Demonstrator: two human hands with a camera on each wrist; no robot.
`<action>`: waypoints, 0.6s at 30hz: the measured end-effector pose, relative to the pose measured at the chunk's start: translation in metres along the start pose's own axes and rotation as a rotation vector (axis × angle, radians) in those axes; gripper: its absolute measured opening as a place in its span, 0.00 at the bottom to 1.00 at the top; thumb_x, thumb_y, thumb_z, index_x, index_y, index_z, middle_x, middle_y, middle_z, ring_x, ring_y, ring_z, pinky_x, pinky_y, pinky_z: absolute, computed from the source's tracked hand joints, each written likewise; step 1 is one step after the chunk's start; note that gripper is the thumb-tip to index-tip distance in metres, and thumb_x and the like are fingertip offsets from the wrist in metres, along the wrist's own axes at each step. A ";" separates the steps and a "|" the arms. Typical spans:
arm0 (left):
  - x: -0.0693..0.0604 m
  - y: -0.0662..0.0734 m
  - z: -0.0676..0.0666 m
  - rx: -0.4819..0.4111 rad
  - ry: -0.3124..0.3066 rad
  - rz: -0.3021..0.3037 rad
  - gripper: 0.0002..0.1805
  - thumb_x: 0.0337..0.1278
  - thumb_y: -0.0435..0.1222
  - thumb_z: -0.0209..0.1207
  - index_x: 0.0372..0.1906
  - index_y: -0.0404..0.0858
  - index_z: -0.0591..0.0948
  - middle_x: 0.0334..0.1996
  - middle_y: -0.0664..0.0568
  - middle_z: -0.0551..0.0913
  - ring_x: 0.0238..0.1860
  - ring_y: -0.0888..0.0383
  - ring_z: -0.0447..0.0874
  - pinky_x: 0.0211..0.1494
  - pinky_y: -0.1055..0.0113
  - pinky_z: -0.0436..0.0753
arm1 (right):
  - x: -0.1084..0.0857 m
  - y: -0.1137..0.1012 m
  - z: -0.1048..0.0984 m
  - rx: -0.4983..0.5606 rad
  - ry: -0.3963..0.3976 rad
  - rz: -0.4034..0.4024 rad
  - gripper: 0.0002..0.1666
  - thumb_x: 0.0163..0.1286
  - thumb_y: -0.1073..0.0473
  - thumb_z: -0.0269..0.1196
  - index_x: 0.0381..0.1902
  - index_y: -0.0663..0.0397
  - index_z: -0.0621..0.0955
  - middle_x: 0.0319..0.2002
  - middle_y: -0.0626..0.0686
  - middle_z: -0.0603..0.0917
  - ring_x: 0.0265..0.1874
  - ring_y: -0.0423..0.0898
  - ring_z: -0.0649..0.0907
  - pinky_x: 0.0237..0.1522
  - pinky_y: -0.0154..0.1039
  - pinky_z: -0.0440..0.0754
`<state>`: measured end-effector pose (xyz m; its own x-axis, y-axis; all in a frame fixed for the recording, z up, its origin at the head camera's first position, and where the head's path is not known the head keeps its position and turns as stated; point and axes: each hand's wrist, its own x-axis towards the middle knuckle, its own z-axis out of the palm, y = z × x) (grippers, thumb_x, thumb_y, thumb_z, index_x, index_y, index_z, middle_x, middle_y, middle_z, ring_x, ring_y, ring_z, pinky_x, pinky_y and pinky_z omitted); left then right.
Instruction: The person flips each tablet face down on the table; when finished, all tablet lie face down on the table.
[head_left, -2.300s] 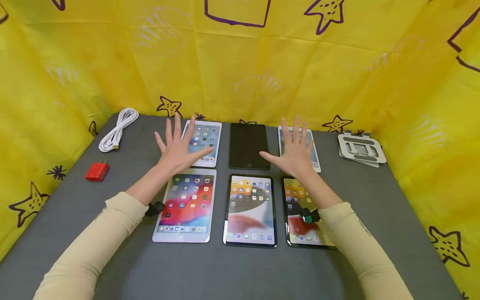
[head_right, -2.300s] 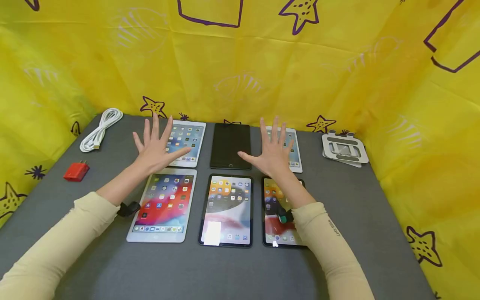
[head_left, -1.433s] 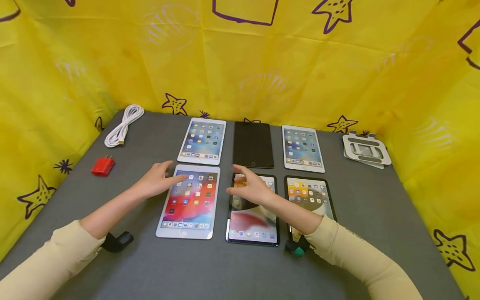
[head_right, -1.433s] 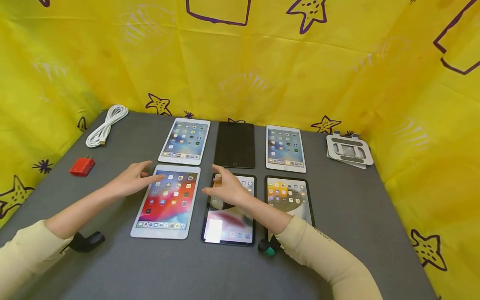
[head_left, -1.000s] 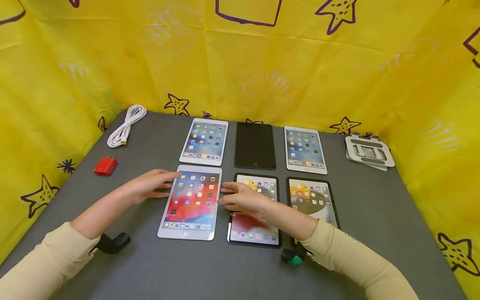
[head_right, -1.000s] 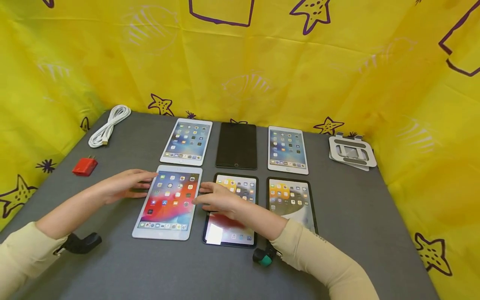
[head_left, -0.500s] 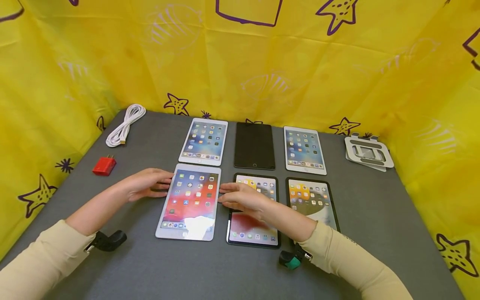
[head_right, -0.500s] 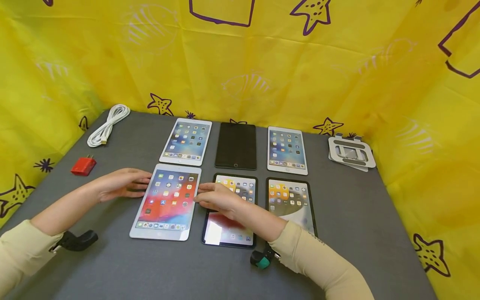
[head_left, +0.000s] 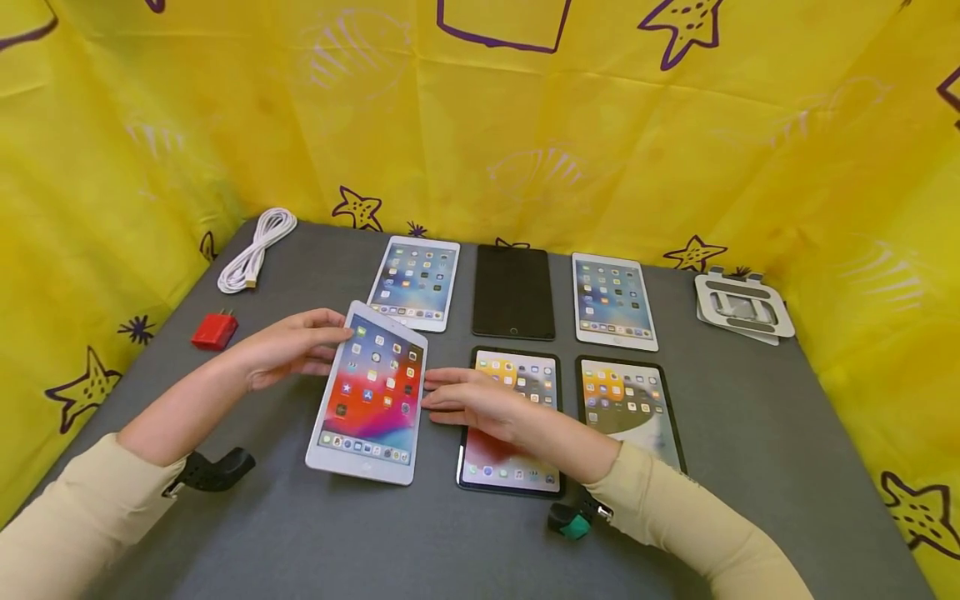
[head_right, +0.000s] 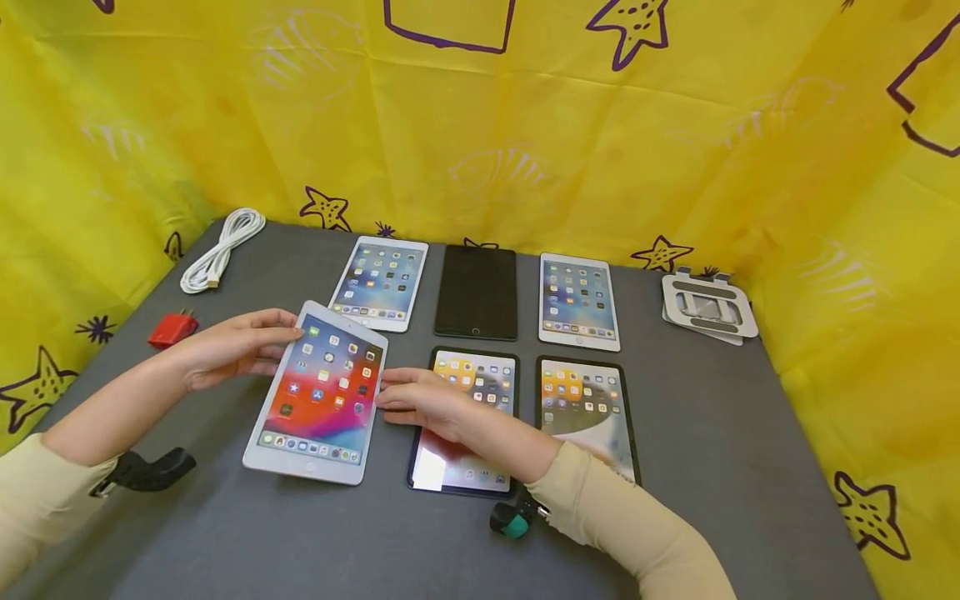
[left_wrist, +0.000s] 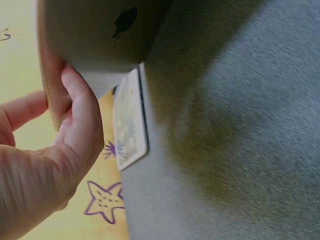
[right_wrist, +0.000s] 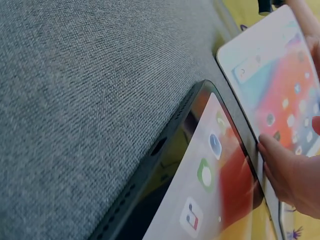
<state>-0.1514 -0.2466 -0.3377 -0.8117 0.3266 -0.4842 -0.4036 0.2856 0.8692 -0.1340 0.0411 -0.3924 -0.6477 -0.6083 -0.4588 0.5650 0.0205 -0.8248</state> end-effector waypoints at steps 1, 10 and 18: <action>-0.001 0.002 0.001 0.007 0.001 0.003 0.29 0.70 0.45 0.53 0.64 0.32 0.58 0.52 0.44 0.75 0.47 0.53 0.81 0.51 0.62 0.81 | 0.001 0.000 0.001 0.005 0.001 0.005 0.30 0.71 0.65 0.55 0.70 0.65 0.66 0.66 0.60 0.70 0.59 0.57 0.77 0.61 0.48 0.74; -0.005 0.020 0.025 0.051 0.010 0.053 0.36 0.66 0.44 0.59 0.68 0.31 0.56 0.58 0.36 0.70 0.51 0.49 0.77 0.52 0.60 0.82 | 0.004 -0.001 0.007 -0.001 -0.046 0.017 0.31 0.72 0.65 0.54 0.71 0.62 0.64 0.69 0.61 0.67 0.59 0.58 0.76 0.60 0.50 0.74; 0.001 0.022 0.047 0.050 0.072 0.147 0.30 0.64 0.42 0.61 0.60 0.29 0.64 0.51 0.38 0.74 0.44 0.52 0.80 0.47 0.56 0.84 | 0.010 -0.024 0.002 -0.323 0.028 -0.162 0.30 0.71 0.58 0.60 0.68 0.59 0.70 0.64 0.57 0.74 0.59 0.53 0.77 0.57 0.47 0.77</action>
<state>-0.1416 -0.1977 -0.3238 -0.8895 0.3031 -0.3421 -0.2582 0.2845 0.9233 -0.1530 0.0323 -0.3767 -0.7318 -0.6023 -0.3189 0.2663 0.1781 -0.9473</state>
